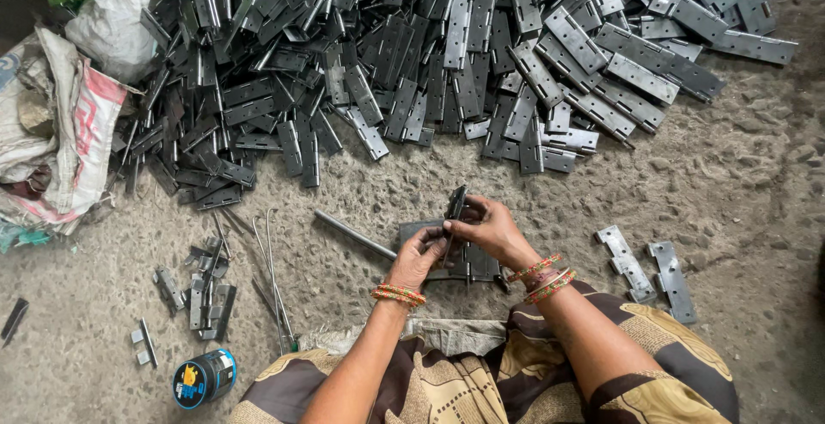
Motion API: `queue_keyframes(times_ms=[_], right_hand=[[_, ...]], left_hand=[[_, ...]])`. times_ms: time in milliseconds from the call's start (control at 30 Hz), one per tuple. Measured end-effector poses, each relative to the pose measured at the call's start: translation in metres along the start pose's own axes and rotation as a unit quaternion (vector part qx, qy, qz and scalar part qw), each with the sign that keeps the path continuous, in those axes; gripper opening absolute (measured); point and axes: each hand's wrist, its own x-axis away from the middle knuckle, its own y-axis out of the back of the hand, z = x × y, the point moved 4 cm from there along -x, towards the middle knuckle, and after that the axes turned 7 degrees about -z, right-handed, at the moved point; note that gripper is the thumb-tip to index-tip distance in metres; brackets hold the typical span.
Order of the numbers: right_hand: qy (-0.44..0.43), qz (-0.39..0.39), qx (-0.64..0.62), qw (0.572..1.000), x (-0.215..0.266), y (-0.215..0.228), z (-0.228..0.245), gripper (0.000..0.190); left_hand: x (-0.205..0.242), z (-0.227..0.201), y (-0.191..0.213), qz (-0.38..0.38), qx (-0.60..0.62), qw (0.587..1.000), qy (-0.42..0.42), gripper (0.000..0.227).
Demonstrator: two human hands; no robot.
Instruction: The person sits on the floor and assembles metal hinge components by placing them on a metal block and striking them with a cylindrical metal rod. The person repeatedly picks up hinge parts, aligns them, and uses the rod to press or shape them before placing them aside.
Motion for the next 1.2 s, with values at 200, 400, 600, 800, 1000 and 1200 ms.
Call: queue_keyframes(times_ms=[200,400,600,800,1000,1200], right_hand=[[0.021,0.024,0.024,0.999,-0.008,0.004,-0.02,0.027],[-0.007,0.095,-0.011,0.995,-0.004,0.011,-0.012,0.017],[-0.025,0.128,0.01,0.991,-0.001,0.011,-0.008,0.026],[-0.091,-0.011,0.02,0.996,-0.02,0.023,-0.059,0.042],[-0.034,-0.076,0.313,0.946,-0.03,0.041,-0.086,0.059],[0.011,-0.112,0.449,0.886,-0.031,0.05,-0.074,0.053]], left_hand=[[0.012,-0.022,-0.011,-0.113,-0.386,0.908,-0.118,0.033],[0.021,-0.052,-0.017,-0.03,-0.172,0.984,-0.043,0.029],[0.014,-0.034,0.01,0.051,0.005,0.999,-0.005,0.028],[-0.011,0.019,0.016,0.005,-0.271,0.961,-0.05,0.037],[-0.005,0.017,0.002,-0.084,-0.534,0.805,-0.246,0.046],[-0.015,0.006,0.001,-0.106,-0.515,0.811,-0.258,0.035]])
